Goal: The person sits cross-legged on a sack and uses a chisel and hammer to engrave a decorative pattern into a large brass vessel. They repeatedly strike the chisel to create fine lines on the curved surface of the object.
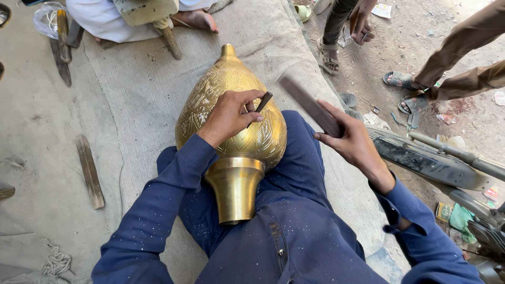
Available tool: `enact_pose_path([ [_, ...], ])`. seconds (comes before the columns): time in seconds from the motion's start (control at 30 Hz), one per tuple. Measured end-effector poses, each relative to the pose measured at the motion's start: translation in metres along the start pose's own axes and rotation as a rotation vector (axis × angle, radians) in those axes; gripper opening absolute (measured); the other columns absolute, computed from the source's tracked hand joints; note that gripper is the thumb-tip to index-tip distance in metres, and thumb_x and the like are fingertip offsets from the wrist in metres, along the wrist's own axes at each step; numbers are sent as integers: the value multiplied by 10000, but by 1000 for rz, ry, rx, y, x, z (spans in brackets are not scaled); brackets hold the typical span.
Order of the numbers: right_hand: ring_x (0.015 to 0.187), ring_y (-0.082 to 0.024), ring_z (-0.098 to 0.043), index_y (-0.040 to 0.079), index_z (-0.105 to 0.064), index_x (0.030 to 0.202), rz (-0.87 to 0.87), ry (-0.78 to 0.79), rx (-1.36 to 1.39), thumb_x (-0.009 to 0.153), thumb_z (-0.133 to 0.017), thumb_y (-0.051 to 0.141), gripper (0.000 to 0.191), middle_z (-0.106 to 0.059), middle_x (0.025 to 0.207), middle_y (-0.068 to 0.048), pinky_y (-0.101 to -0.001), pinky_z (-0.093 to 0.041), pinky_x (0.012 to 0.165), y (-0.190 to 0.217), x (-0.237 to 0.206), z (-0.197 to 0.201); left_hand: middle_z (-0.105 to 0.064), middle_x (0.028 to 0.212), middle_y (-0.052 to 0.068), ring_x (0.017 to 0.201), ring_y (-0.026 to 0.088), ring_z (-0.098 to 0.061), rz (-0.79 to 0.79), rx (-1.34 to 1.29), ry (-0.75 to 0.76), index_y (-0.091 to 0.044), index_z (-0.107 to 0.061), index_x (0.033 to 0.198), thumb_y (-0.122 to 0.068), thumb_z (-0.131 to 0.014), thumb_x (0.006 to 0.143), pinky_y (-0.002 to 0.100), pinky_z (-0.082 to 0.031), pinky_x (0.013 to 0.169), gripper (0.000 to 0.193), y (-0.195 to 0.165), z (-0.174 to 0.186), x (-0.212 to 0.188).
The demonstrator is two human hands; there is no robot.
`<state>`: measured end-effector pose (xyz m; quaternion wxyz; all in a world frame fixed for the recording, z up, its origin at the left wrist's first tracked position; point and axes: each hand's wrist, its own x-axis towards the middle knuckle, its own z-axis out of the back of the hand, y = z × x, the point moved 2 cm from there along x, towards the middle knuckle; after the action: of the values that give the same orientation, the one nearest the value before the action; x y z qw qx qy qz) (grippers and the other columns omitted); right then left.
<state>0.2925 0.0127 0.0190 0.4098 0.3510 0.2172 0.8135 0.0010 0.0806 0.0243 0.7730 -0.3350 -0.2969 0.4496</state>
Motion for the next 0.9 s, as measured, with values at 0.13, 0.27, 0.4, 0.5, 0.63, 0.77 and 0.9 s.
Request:
enact_pose_path([
  [0.13, 819, -268, -706, 149, -393, 1660, -499, -64, 115, 866, -818, 199, 901, -699, 1063, -244, -383, -599, 707, -7, -5, -1, -665, 698, 37, 562, 152, -588, 34, 9, 21, -139, -717, 1269, -155, -864, 766, 320, -502, 587, 524, 0, 0, -1],
  [0.27, 824, -310, -723, 169, -406, 1659, -508, -58, 83, 872, -805, 229, 885, -711, 1017, -220, -412, -608, 725, -6, -10, -2, -667, 709, 37, 567, 137, -583, -3, -11, 25, -119, -713, 1266, -146, -863, 769, 313, -504, 588, 520, -2, 1, -2],
  [0.4, 905, -248, -724, 170, -488, 1556, -362, 122, -211, 799, -839, 238, 837, -753, 1094, -177, -408, -568, 794, -2, -14, -3, -675, 695, 40, 555, 135, -568, 17, -20, 40, -127, -738, 1251, -143, -856, 764, 312, -498, 579, 501, -1, 0, -3],
  [0.5, 799, -256, -701, 173, -390, 1588, -750, -39, 269, 833, -802, 215, 861, -696, 1192, -175, -429, -592, 697, -8, -22, -7, -658, 703, 52, 565, 136, -568, 11, -56, 67, -106, -721, 1261, -134, -848, 787, 316, -500, 580, 492, 0, -1, -3],
  [0.63, 1100, -272, -675, 102, -432, 1579, -253, -51, -17, 851, -824, 153, 828, -651, 1374, -220, -397, -552, 942, 3, -21, -10, -679, 713, 40, 566, 134, -585, -17, -13, 37, -107, -724, 1249, -143, -872, 757, 315, -511, 593, 515, 1, -2, -2],
  [0.77, 891, -169, -698, 142, -414, 1575, -567, -123, 236, 835, -807, 188, 839, -698, 1268, -136, -329, -584, 834, 5, -23, -13, -682, 714, 44, 570, 140, -592, -3, -4, 39, -106, -723, 1245, -141, -878, 747, 317, -515, 594, 523, 2, -2, -2],
  [0.9, 979, -198, -728, 106, -511, 1530, -353, -14, -62, 817, -851, 163, 792, -720, 1263, -157, -358, -553, 854, 18, -19, -14, -692, 705, 38, 566, 135, -603, -3, -1, 45, -125, -740, 1226, -146, -890, 720, 313, -516, 596, 528, 1, -2, -2],
])
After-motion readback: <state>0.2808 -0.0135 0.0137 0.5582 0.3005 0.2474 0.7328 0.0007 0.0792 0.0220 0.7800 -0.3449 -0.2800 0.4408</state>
